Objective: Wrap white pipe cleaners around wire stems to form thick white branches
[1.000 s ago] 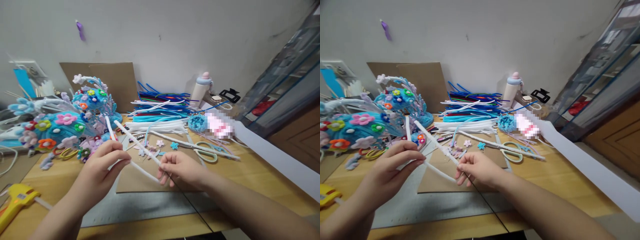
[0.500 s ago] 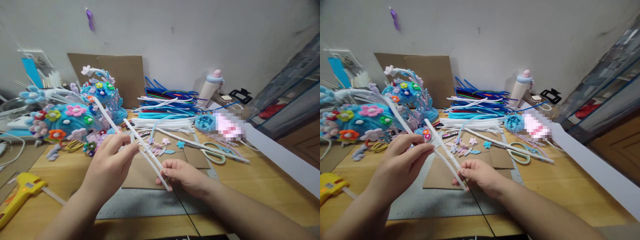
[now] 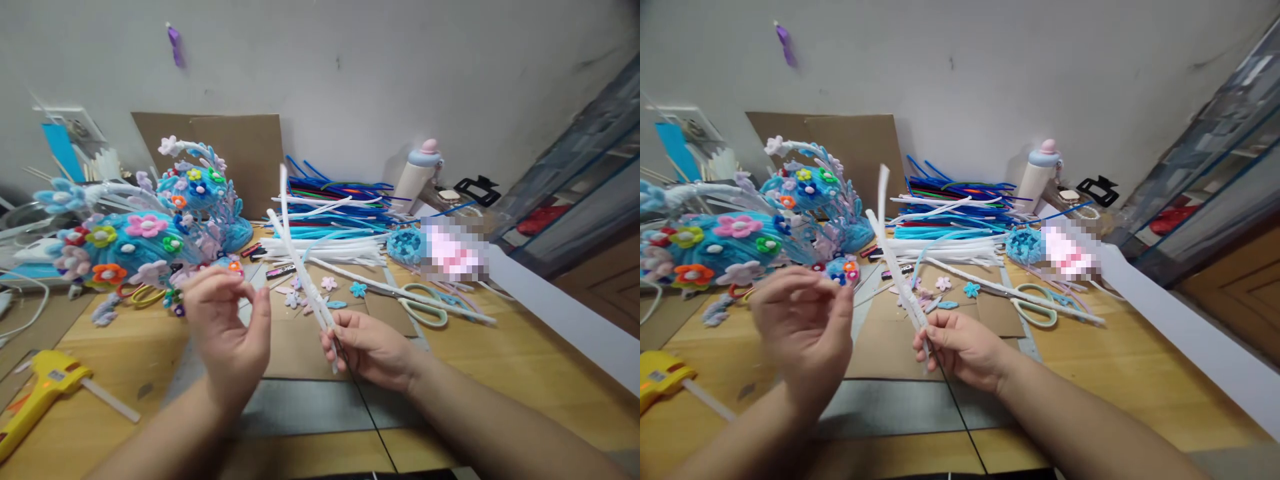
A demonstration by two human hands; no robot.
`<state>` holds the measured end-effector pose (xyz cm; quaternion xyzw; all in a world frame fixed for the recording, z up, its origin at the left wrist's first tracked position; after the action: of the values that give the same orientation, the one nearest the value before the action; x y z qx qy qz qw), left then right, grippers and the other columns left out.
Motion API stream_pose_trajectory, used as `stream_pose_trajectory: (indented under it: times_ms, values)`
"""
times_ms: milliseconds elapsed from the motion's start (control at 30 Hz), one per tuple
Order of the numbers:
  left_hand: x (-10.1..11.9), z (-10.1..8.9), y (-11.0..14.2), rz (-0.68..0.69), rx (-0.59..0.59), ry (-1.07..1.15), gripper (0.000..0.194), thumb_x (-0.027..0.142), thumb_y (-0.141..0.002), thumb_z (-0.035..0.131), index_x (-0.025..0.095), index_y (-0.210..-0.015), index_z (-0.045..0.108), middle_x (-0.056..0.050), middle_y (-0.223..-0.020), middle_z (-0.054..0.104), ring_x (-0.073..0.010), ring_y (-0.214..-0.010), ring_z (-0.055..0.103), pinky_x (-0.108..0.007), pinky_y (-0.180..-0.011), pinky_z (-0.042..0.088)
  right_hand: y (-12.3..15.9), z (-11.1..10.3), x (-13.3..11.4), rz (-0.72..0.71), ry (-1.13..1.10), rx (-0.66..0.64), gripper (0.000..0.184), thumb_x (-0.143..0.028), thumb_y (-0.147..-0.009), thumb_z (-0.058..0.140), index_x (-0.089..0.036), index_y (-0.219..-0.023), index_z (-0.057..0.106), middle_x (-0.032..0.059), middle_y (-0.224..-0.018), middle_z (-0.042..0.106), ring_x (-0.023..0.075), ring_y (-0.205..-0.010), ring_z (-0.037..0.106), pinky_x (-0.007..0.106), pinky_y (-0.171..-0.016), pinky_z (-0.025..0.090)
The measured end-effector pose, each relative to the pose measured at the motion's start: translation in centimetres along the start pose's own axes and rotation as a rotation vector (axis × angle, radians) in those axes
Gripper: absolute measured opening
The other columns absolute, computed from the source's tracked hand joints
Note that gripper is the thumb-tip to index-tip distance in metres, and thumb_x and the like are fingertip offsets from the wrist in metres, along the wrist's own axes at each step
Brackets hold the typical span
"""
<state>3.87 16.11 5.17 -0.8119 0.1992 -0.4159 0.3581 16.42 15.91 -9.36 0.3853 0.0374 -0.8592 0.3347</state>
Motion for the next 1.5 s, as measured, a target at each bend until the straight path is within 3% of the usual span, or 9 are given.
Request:
stream_pose_trajectory:
  times_ms: [33,133,200,500,733,1033,1167,1300,1500]
  values:
    - [-2.0,0.5,1.0,-0.217,0.035,0.174,0.020,0.020,-0.087,0.051,0.025,-0.104,0.044,-0.002,-0.087,0.052,-0.0123,-0.067,0.054,-0.027,-0.059,0.048,0.0,0.0,-0.2,-0.015,0.001,-0.001,0.022,-0.026,-0.073,0.074,-0.011,-0.077,0.059,0.0017,-0.074,0.063,0.0077,-0.060,0.060,0.016,-0.050,0.048]
    - [-3.6,8.2,5.7,-0.685,-0.468,0.639,0.019,0.034,-0.083,0.057,0.019,-0.092,0.052,0.001,-0.069,0.054,-0.0101,-0.052,0.052,-0.022,-0.045,0.041,0.1,0.2,-0.4,-0.027,0.008,-0.022,0.022,-0.028,-0.075,0.073,-0.011,-0.079,0.060,0.0018,-0.072,0.063,0.0077,-0.059,0.060,0.016,-0.051,0.048]
    - [-2.9,10.2,7.5,-0.805,-0.630,0.788,0.021,0.035,-0.081,0.060,0.016,-0.087,0.056,0.001,-0.064,0.057,-0.0105,-0.053,0.054,-0.021,-0.046,0.041,0.1,0.5,-0.2,-0.013,0.024,-0.045,0.022,-0.029,-0.077,0.071,-0.011,-0.081,0.061,0.0022,-0.070,0.063,0.0076,-0.059,0.059,0.016,-0.052,0.048]
    - [-3.6,5.5,5.4,-0.612,-0.273,0.602,0.005,0.021,-0.082,0.059,0.017,-0.078,0.060,0.001,-0.064,0.063,-0.0103,-0.058,0.058,-0.022,-0.058,0.048,0.3,-1.2,-0.7,-0.066,0.095,0.152,0.019,-0.029,-0.075,0.071,-0.012,-0.081,0.063,0.0048,-0.087,0.063,0.0120,-0.080,0.059,0.019,-0.058,0.050]
    - [-3.9,8.0,6.2,-0.804,-0.395,0.794,0.007,0.017,-0.075,0.065,0.015,-0.078,0.059,0.001,-0.064,0.065,-0.0115,-0.057,0.063,-0.022,-0.057,0.052,0.5,-0.9,1.2,0.090,0.057,0.150,0.024,-0.031,-0.073,0.073,-0.012,-0.077,0.060,0.0025,-0.076,0.065,0.0099,-0.059,0.063,0.021,-0.056,0.049]
    - [-2.8,5.1,4.8,-0.340,-0.290,0.384,0.006,0.013,-0.079,0.061,0.018,-0.081,0.062,-0.001,-0.078,0.065,-0.0126,-0.071,0.064,-0.023,-0.066,0.053,0.7,-1.8,1.6,0.123,0.068,0.203,0.023,-0.029,-0.072,0.073,-0.012,-0.076,0.059,0.0028,-0.074,0.066,0.0100,-0.057,0.064,0.019,-0.053,0.049]
    - [-2.3,4.8,4.6,-0.253,-0.277,0.299,0.008,0.012,-0.078,0.061,0.018,-0.083,0.062,-0.001,-0.080,0.066,-0.0133,-0.073,0.065,-0.023,-0.067,0.053,0.6,-1.9,1.5,0.105,0.086,0.226,0.027,-0.031,-0.069,0.075,-0.012,-0.074,0.056,0.0018,-0.070,0.064,0.0103,-0.056,0.062,0.021,-0.053,0.047]
    - [-3.3,5.5,5.0,-0.368,-0.292,0.352,0.007,0.016,-0.079,0.062,0.019,-0.085,0.061,-0.001,-0.081,0.067,-0.0129,-0.070,0.064,-0.023,-0.066,0.052,0.5,-1.9,1.2,0.046,0.066,0.228,0.029,-0.029,-0.067,0.077,-0.012,-0.069,0.054,-0.0024,-0.060,0.058,0.0061,-0.048,0.053,0.018,-0.050,0.042]
    - [-4.8,9.1,7.6,-0.756,-0.462,0.583,0.015,0.020,-0.070,0.068,0.016,-0.082,0.059,-0.002,-0.072,0.065,-0.0162,-0.070,0.062,-0.027,-0.066,0.050,0.4,-1.8,1.3,0.013,0.049,0.216,0.028,-0.028,-0.066,0.078,-0.012,-0.070,0.055,-0.0027,-0.059,0.056,0.0054,-0.048,0.050,0.019,-0.051,0.041]
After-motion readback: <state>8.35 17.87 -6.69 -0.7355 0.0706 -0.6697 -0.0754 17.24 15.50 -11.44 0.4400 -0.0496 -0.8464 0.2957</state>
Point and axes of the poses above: each hand's wrist, its own y-axis away from the middle knuckle, its own z-axis out of the palm, x = y × z, the point moved 10 cm from there along -y, towards the middle knuckle
